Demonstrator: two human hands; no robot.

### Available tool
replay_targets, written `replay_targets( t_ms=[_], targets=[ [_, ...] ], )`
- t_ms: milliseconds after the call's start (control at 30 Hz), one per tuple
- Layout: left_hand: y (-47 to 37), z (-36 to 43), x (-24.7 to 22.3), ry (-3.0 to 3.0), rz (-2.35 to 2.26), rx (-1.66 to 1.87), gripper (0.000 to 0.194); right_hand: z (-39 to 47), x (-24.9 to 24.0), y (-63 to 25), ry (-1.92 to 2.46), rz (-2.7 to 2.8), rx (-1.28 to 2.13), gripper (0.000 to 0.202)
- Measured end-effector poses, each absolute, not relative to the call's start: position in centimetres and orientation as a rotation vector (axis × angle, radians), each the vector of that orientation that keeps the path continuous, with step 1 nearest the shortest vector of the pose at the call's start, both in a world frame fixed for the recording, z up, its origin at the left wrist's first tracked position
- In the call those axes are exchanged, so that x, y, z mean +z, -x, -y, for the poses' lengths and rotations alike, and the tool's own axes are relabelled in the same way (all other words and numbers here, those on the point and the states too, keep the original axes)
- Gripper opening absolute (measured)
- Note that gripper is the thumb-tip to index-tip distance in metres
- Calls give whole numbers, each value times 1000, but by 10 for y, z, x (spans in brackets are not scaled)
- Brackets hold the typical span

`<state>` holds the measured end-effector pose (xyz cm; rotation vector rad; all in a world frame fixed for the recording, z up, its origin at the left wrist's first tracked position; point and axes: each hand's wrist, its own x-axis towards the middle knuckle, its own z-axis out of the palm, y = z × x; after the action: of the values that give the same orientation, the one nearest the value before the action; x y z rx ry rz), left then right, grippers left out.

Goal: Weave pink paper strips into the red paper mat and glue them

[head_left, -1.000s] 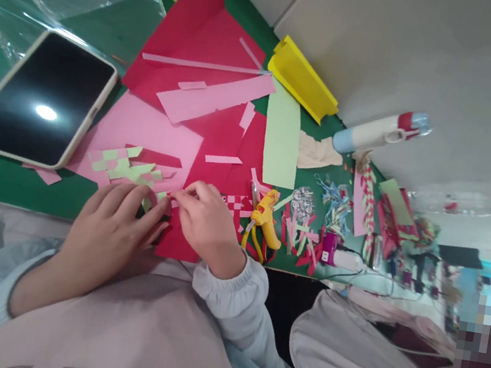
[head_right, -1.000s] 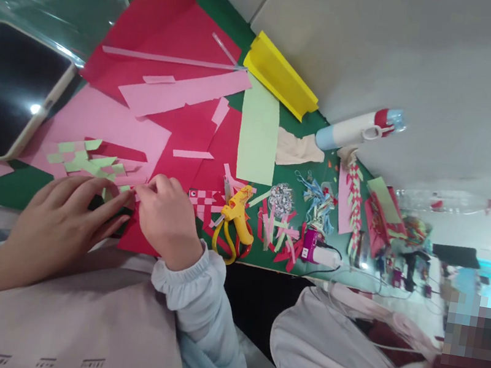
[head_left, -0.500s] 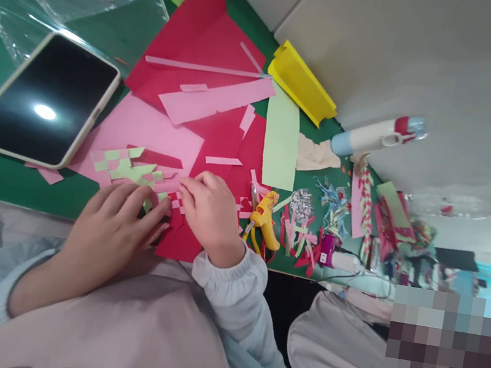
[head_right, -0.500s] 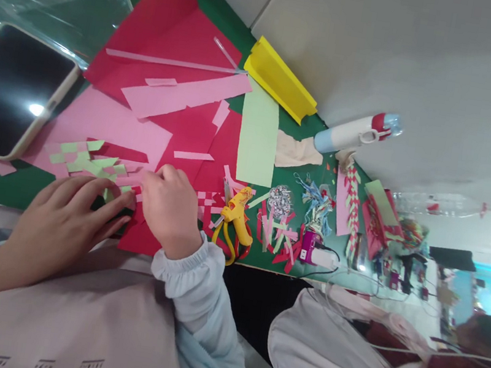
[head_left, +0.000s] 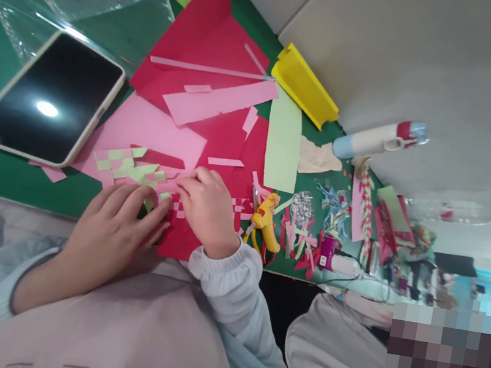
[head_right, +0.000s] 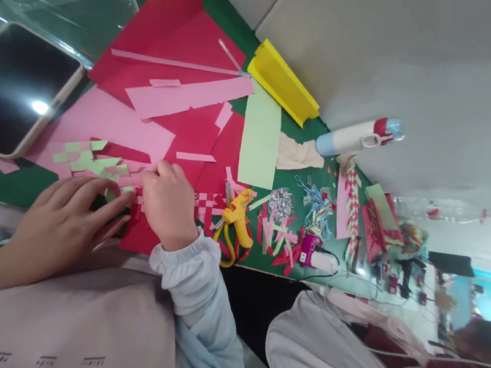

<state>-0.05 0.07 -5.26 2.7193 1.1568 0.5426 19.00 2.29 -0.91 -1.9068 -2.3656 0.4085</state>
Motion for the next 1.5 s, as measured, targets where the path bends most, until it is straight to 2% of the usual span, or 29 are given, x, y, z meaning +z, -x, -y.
replay_targets(
  t_ms=[267, 567, 667, 767, 867, 967, 1167, 1500],
  targets=[
    [0, -2, -53, -2738, -1174, 596, 33, -25, -10, -193, 1855, 2309, 442, 15],
    [0, -1, -49, -2728, -1156, 592, 32, -20, 5, -210, 1871, 1824, 759, 6],
    [1, 0, -48, -2705, -1152, 613, 32, -12, 8, -211, 1775, 1899, 591, 11],
    [3, 0, -48, -2725, -1146, 686, 31, -1, 8, -211, 1558, 2136, 181, 24],
    [4, 1, -49, -2763, -1136, 769, 29, 9, 6, -212, 1316, 2241, -216, 24],
    [4, 2, -49, -2763, -1139, 831, 23, 13, 6, -213, 1129, 2234, -422, 25],
    [4, 5, -46, -2732, -1158, 856, 10, 18, 11, -211, 1120, 2216, -474, 28],
    [5, 6, -48, -2715, -1131, 890, 9, 29, 13, -209, 1172, 2208, -465, 27]
  ],
)
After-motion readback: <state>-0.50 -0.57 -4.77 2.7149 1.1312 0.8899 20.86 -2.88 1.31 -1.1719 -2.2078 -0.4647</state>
